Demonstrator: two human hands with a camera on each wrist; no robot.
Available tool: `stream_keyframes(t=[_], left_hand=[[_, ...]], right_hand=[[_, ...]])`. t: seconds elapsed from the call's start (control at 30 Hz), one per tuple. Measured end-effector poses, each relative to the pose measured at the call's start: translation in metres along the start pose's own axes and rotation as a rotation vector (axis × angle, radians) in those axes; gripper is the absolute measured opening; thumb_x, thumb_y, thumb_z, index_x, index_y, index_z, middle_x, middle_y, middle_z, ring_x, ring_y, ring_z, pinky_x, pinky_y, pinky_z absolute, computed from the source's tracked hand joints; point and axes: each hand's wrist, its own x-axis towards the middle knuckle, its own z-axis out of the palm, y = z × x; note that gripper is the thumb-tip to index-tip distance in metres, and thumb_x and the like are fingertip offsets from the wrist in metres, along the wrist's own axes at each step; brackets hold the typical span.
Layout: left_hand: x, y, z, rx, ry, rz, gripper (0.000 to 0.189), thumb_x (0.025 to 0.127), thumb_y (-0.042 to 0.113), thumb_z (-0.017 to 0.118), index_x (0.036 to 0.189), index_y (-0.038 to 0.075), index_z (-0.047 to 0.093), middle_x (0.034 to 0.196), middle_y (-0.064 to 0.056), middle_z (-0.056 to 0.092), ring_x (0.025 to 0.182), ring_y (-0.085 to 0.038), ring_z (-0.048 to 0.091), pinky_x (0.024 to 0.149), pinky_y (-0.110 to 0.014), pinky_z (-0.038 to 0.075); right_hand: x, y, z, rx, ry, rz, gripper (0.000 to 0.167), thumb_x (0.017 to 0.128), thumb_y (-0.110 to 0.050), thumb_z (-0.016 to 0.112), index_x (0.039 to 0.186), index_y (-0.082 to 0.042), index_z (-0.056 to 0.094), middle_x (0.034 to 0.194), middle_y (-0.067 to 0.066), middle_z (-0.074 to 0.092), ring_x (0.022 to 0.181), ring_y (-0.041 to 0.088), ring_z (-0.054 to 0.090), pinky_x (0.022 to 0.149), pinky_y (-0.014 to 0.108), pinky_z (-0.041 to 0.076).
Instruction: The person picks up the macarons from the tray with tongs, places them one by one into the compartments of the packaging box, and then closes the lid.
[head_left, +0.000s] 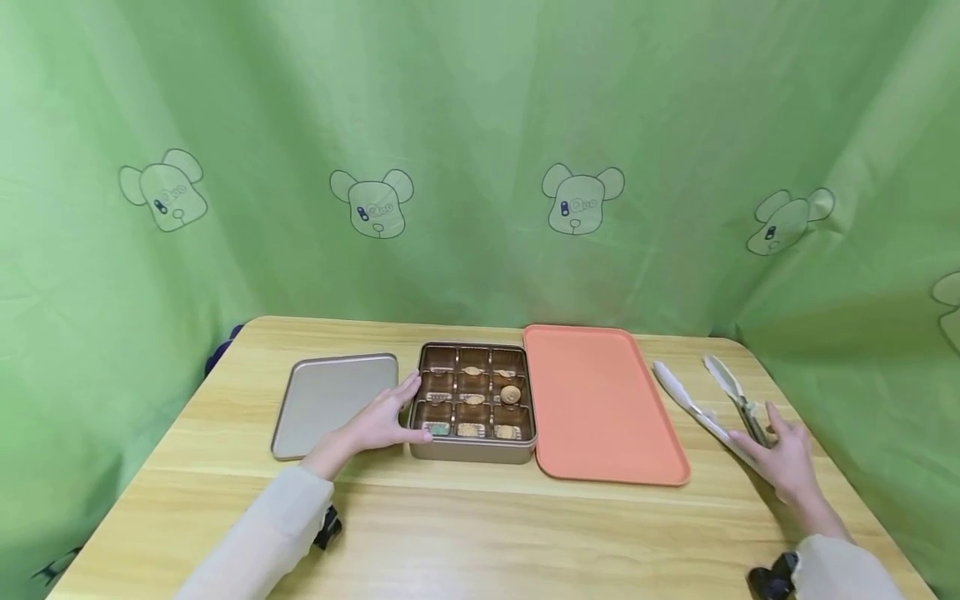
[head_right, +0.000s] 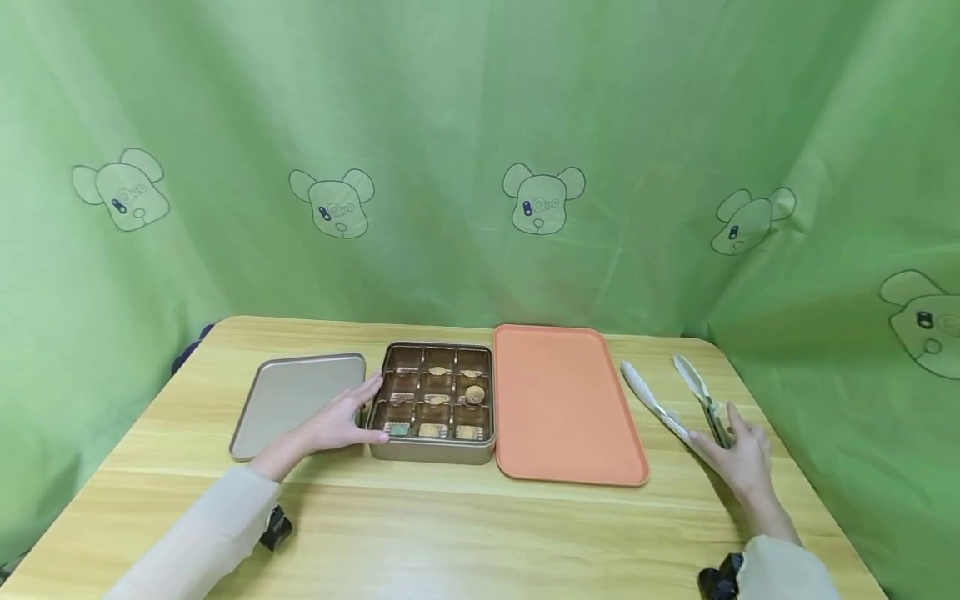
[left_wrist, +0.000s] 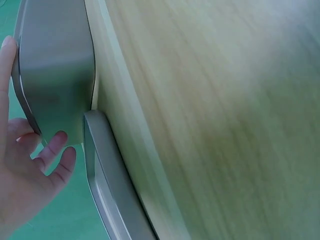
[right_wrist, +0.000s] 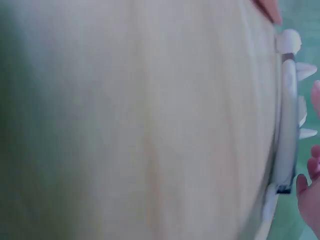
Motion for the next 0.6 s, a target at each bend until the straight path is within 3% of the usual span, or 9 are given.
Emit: stream_keyframes(t=[0.17,0.33,0.5,0.6], left_hand=[[0.002,0.001,0.001,-0.004,-0.014,-0.003,0.100,0.074,0.047,0.069,0.141,-0.006,0.017,0.151,-0.018,0.008,0.135,-0.038,0.017,0.109,-0.055,0.010],[0.002,0.001,0.001,-0.015,-0.010,-0.011,0.100,0.074,0.046,0.069,0.141,-0.007,0.018,0.151,-0.018,0.009,0.134,-0.041,0.018,0.109,-0.057,0.010],[0.004,0.003,-0.001,0.028,-0.025,-0.015,0.099,0.073,0.048,0.070,0.140,-0.007,0.022,0.150,-0.019,0.010,0.133,-0.043,0.020,0.109,-0.057,0.012],[0.003,0.006,-0.003,0.037,-0.025,-0.027,0.098,0.072,0.046,0.071,0.141,-0.005,0.023,0.150,-0.020,0.011,0.132,-0.043,0.021,0.109,-0.056,0.012]], right_hand=[[0.001,-0.026,0.003,0.078,0.048,-0.104,0.073,0.084,-0.017,0.066,0.139,0.008,0.025,0.095,0.021,0.043,0.084,0.022,0.036,0.065,0.024,0.031],[0.004,-0.060,0.013,0.215,0.050,-0.214,0.072,0.080,-0.005,0.068,0.139,0.005,0.028,0.086,0.001,0.046,0.072,0.001,0.036,0.058,0.011,0.033],[0.001,-0.100,0.025,0.384,0.047,-0.346,0.072,0.073,0.010,0.067,0.136,0.010,0.032,0.085,-0.014,0.049,0.068,-0.001,0.041,0.058,0.007,0.038],[-0.002,-0.130,0.030,0.436,0.023,-0.404,0.072,0.070,0.016,0.066,0.134,0.011,0.033,0.085,-0.007,0.050,0.067,0.002,0.041,0.059,0.009,0.039]])
